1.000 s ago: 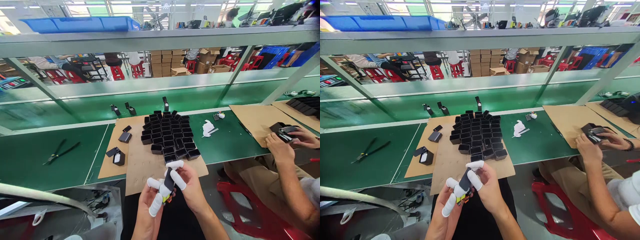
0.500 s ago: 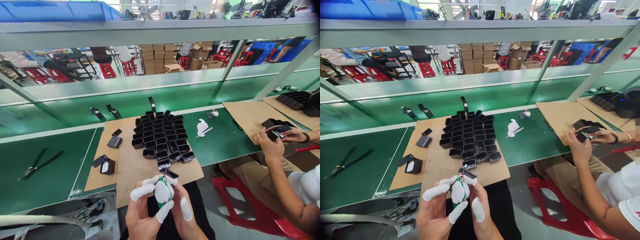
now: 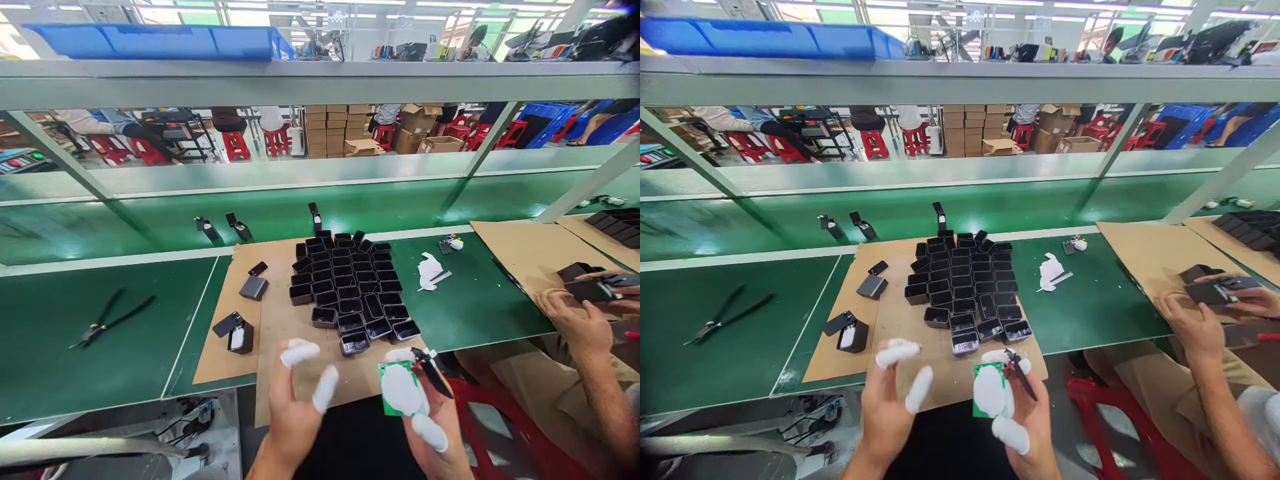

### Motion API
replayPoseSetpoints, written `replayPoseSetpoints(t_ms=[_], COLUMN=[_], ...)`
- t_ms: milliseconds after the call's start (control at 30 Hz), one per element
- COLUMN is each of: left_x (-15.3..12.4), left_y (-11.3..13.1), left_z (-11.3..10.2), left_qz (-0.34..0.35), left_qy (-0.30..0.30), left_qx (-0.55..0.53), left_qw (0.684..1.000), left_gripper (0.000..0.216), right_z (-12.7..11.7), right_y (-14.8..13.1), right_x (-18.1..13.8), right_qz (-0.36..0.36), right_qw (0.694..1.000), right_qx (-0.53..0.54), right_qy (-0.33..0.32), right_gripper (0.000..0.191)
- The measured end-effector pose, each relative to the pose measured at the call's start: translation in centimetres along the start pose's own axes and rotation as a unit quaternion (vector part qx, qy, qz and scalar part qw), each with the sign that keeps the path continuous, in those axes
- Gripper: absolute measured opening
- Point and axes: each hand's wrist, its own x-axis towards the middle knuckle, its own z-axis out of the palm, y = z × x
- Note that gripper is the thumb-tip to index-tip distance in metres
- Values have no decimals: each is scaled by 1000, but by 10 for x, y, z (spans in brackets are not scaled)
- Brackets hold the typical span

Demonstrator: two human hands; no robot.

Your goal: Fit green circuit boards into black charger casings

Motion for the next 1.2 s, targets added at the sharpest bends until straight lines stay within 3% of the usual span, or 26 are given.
replayPoseSetpoints(t_ms=[33, 167, 300, 400, 533, 633, 767, 800, 867, 933, 1000, 1100, 1200], left_x=[15, 52, 41, 30, 34, 36, 26, 24, 22, 25, 29, 33, 31], left_y=[-9, -37, -48, -46, -45, -48, -51, -50, -47, -44, -40, -30, -16], left_z=[-1, 2, 1, -11, -40, -55, -40, -33, -17, -9, -11, -31, -56], left_qz=[-19, -8, 19, 21, 12, -23, -77, -88, -103, -105, -92, -59, -33], left_qy=[14, -83, -102, -116, -181, -150, -78, -64, -43, -41, -57, -105, -150], left_qx=[51, 165, 165, 151, 98, 78, 142, 167, 190, 170, 132, 24, -68], left_qw=[998, 983, 981, 981, 978, 985, 984, 980, 975, 979, 985, 992, 986], left_gripper=[31, 45, 10, 10, 16, 24, 78, 82, 67, 44, 37, 54, 72], right_z=[-6, -5, 17, 24, 12, -1, -5, -4, -2, -2, -6, -8, 8], right_y=[0, -4, -4, 0, 6, 9, 13, 13, 14, 15, 15, 12, -1], right_x=[0, 1, 1, 0, -4, -5, -5, -5, -6, -8, -11, -16, -16], right_qz=[-5, -17, -42, -46, -24, 6, 15, 12, 8, 15, 22, 25, 10], right_qw=[1000, 997, 996, 994, 995, 996, 994, 994, 994, 993, 994, 996, 996], right_qx=[-5, -34, -56, -58, -70, -84, -95, -98, -105, -108, -100, -82, -85], right_qy=[19, 63, 63, 83, 64, 33, 46, 47, 43, 39, 41, 33, 0], right_gripper=[78, 78, 73, 69, 73, 76, 85, 85, 82, 79, 77, 78, 80])
